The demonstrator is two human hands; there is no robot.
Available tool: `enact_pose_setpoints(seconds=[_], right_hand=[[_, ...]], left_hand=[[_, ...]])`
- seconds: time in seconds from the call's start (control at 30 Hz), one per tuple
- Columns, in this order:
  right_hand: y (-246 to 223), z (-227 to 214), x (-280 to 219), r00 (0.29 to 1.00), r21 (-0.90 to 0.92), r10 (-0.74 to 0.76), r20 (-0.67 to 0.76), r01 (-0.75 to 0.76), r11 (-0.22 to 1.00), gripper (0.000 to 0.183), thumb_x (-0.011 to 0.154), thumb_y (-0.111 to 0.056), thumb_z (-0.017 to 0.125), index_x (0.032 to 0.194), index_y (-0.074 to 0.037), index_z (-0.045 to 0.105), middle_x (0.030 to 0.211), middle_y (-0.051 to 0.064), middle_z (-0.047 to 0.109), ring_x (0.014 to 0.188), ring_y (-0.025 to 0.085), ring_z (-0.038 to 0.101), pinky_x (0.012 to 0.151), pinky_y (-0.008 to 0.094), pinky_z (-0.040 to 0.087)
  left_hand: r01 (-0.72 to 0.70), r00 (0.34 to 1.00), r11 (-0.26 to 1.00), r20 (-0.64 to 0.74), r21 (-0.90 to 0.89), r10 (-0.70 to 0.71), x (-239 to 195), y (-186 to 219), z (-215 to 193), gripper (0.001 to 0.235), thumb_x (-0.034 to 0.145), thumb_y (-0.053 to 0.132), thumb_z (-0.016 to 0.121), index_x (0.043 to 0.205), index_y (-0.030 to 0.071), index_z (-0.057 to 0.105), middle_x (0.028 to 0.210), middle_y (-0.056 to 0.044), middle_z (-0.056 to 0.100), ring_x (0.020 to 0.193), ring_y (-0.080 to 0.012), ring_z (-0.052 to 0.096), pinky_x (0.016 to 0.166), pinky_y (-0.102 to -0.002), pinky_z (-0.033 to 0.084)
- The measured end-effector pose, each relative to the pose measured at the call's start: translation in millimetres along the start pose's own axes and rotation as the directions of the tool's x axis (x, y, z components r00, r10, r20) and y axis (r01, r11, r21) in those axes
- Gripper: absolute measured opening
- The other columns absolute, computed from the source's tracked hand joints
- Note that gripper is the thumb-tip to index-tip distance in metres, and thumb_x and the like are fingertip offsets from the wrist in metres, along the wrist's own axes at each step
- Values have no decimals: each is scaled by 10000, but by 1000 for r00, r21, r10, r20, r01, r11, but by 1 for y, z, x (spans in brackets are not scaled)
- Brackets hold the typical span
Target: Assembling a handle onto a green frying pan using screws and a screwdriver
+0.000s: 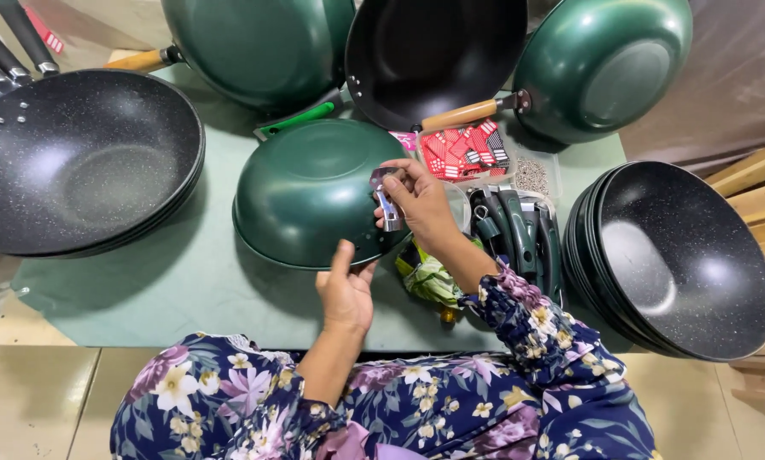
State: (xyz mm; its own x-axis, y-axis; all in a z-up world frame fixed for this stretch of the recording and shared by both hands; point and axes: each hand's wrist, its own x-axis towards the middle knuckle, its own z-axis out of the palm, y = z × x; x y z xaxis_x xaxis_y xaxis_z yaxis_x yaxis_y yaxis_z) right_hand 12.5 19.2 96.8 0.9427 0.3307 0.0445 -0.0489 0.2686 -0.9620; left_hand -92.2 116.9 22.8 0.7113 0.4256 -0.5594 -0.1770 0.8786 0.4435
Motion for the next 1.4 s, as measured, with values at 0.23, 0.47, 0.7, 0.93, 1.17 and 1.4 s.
enact_pose_setpoints(seconds=[0.23,0.47,0.7,0.93,1.17,1.4], right_hand=[[-5,-19,1,989,-10,77,-130,-79,997,257,987,-157,687,1175,-37,559,847,120,670,595,277,744,525,395,686],[-22,-41,-3,972,-77,87,-216,-106,991,193,997,-153,657,1161,-69,597,816,138,680,603,292,745,530,422,688],[-32,-45,-4,976,-138,-53,-209,24,990,147,1008,-163,650,1139,-108,614,891,110,694,679,266,765,632,400,698],[-38,-35,-12,976,-199,-99,-193,60,978,150,1012,-123,652,1156,-80,641,892,142,693,689,283,764,644,418,697],[-53,-24,-18,940,-283,-272,-208,208,936,214,1005,-98,674,1212,-53,656,888,140,683,720,219,744,636,379,702],[-64,-7,-31,987,-258,-48,-152,7,966,186,972,-139,702,1129,-48,660,847,123,665,577,217,713,471,325,669]], left_hand=[[54,994,997,93,54,-59,9,-24,-16,323,942,46,704,1254,40,621,1145,-193,733,966,-414,738,901,-640,587],[8,987,999,158,41,-15,7,-27,-13,381,958,55,686,1324,72,583,1253,-179,702,1046,-390,725,935,-585,607],[-97,975,989,211,108,73,11,-32,-13,474,954,31,682,1400,90,531,1311,-141,670,1075,-341,721,944,-552,617],[-92,986,974,158,208,60,-16,-11,4,489,976,27,644,1436,82,486,1349,-138,631,1063,-324,718,908,-552,624],[-202,961,963,228,181,159,-14,-10,5,523,1009,6,563,1487,102,373,1457,-158,510,1160,-361,667,938,-581,609],[-254,947,942,253,220,197,-6,-16,-1,508,1001,19,590,1453,91,369,1397,-162,529,1138,-316,666,950,-562,619]])
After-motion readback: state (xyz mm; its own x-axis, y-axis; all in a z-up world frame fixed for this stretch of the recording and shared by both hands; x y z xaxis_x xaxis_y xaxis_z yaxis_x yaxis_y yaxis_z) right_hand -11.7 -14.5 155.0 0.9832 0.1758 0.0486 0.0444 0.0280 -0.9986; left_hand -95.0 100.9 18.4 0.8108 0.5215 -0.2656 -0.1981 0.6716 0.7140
